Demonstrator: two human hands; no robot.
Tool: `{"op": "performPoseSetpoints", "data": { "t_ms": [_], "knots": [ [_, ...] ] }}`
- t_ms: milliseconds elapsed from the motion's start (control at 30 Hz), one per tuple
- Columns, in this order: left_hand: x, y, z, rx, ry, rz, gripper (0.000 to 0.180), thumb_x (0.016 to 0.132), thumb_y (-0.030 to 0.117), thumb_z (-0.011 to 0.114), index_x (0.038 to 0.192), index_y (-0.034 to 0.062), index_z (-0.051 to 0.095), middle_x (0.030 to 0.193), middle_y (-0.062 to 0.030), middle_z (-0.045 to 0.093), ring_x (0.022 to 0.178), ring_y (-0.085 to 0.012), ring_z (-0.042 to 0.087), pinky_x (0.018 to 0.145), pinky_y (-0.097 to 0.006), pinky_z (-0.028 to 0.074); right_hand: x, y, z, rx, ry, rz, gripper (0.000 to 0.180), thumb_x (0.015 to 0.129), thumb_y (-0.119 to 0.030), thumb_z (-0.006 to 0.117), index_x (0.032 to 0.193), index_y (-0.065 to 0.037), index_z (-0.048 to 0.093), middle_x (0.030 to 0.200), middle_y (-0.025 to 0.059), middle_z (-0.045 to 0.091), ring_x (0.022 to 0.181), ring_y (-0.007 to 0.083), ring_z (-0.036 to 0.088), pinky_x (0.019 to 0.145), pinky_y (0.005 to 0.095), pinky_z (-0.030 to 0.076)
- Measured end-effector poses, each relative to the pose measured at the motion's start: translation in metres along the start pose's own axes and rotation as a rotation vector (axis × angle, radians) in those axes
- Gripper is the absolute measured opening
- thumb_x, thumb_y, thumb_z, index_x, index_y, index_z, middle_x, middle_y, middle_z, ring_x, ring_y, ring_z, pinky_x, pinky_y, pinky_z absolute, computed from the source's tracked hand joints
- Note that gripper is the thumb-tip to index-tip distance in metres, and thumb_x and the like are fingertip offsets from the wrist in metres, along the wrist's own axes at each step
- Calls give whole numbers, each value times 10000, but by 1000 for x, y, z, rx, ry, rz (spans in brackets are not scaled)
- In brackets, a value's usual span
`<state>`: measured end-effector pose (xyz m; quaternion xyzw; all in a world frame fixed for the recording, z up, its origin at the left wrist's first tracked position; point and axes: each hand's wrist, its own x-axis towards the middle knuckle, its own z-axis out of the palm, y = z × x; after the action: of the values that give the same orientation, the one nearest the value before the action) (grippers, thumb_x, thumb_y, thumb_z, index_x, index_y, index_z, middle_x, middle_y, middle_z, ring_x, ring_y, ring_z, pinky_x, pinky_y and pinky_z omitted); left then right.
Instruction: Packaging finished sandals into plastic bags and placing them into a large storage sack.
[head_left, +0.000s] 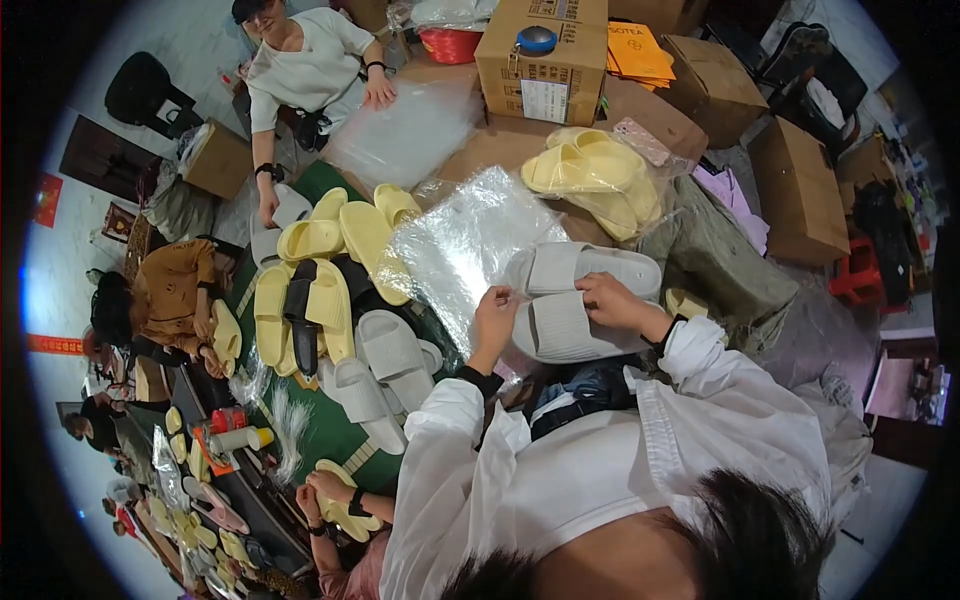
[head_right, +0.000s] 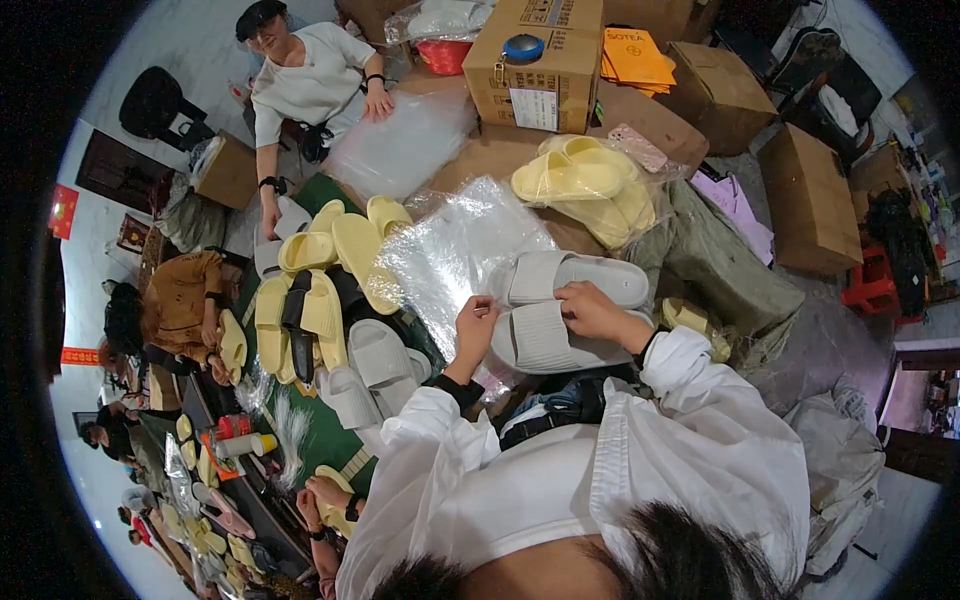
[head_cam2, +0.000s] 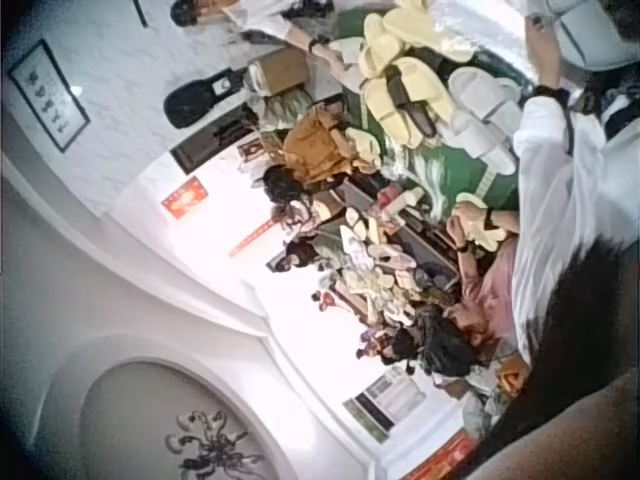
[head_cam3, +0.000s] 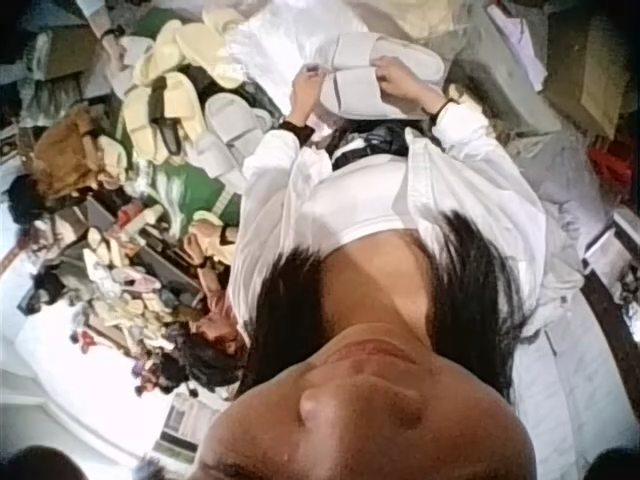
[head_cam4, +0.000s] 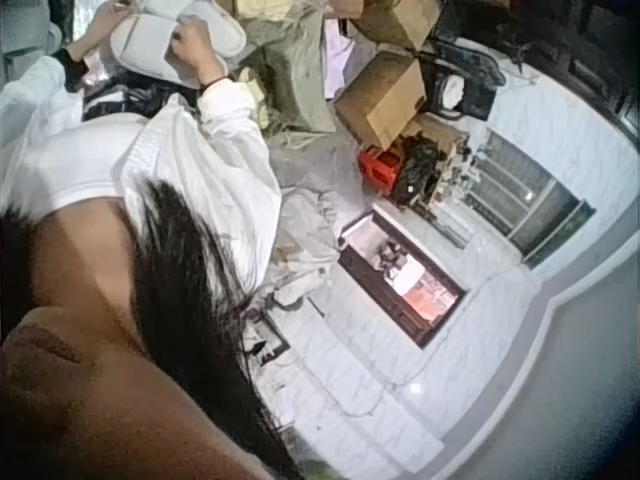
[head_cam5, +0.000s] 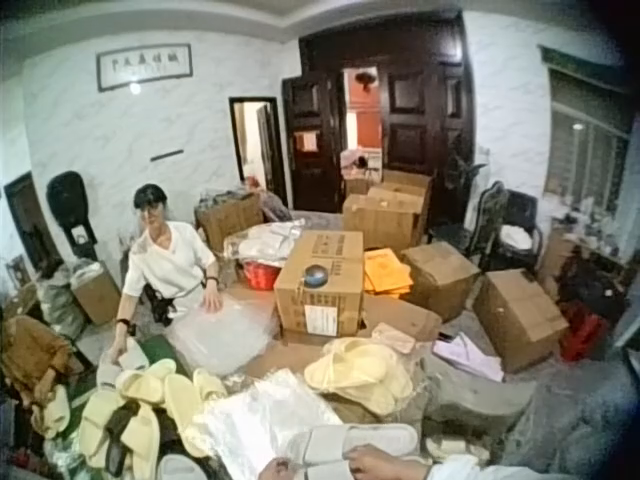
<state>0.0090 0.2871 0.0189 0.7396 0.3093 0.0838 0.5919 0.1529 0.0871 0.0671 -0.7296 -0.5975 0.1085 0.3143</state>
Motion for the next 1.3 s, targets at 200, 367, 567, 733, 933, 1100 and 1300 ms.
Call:
{"op": "performPoseSetpoints", "data": {
  "t_ms": [200,367,567,733,933,1100,1300],
  "knots": [
    [6,14,-14,379,463,364,121,837,99,532,870,-1,592,826,-150,584,732,-272,571,669,-350,445,-5,4,12,64,131,168,44,626,-57,593,646,-17,589,942,103,586,847,306,533,780,388,405],
    [3,28,-30,857,192,478,149,855,151,456,879,57,568,754,-145,601,659,-337,573,604,-428,442,-5,-3,-12,-26,71,10,32,613,-45,595,623,-23,573,836,100,563,803,310,531,839,447,389],
    [0,36,-19,733,315,517,127,852,153,457,887,51,524,748,-133,594,654,-328,571,601,-422,439,-7,-15,-1,63,58,-258,111,574,-40,623,642,-20,537,858,122,544,875,331,536,917,428,409],
    [7,39,-30,964,26,429,77,839,127,475,846,51,475,686,-133,575,623,-286,563,531,-397,442,-11,-16,-5,92,64,-312,177,565,-54,638,705,-7,541,933,148,541,947,351,523,917,417,413],
    [17,52,-44,808,-40,823,232,798,41,457,1020,-18,489,767,-147,584,714,-285,588,595,-385,459,-17,-14,-9,102,70,-341,171,562,-43,627,693,8,530,983,156,545,967,358,521,887,414,426],
    [13,53,-43,845,-381,627,152,837,85,443,974,23,466,721,-183,592,681,-352,583,598,-421,457,-35,1,18,-32,254,154,123,617,-54,597,731,-6,590,1009,158,590,929,342,549,802,397,449],
    [-2,69,-11,535,-304,422,149,890,194,419,919,48,428,663,-210,578,637,-393,568,563,-495,421,-40,-5,20,32,284,370,128,629,-61,597,746,-20,628,984,173,601,891,339,563,785,392,450]
  ]
}}
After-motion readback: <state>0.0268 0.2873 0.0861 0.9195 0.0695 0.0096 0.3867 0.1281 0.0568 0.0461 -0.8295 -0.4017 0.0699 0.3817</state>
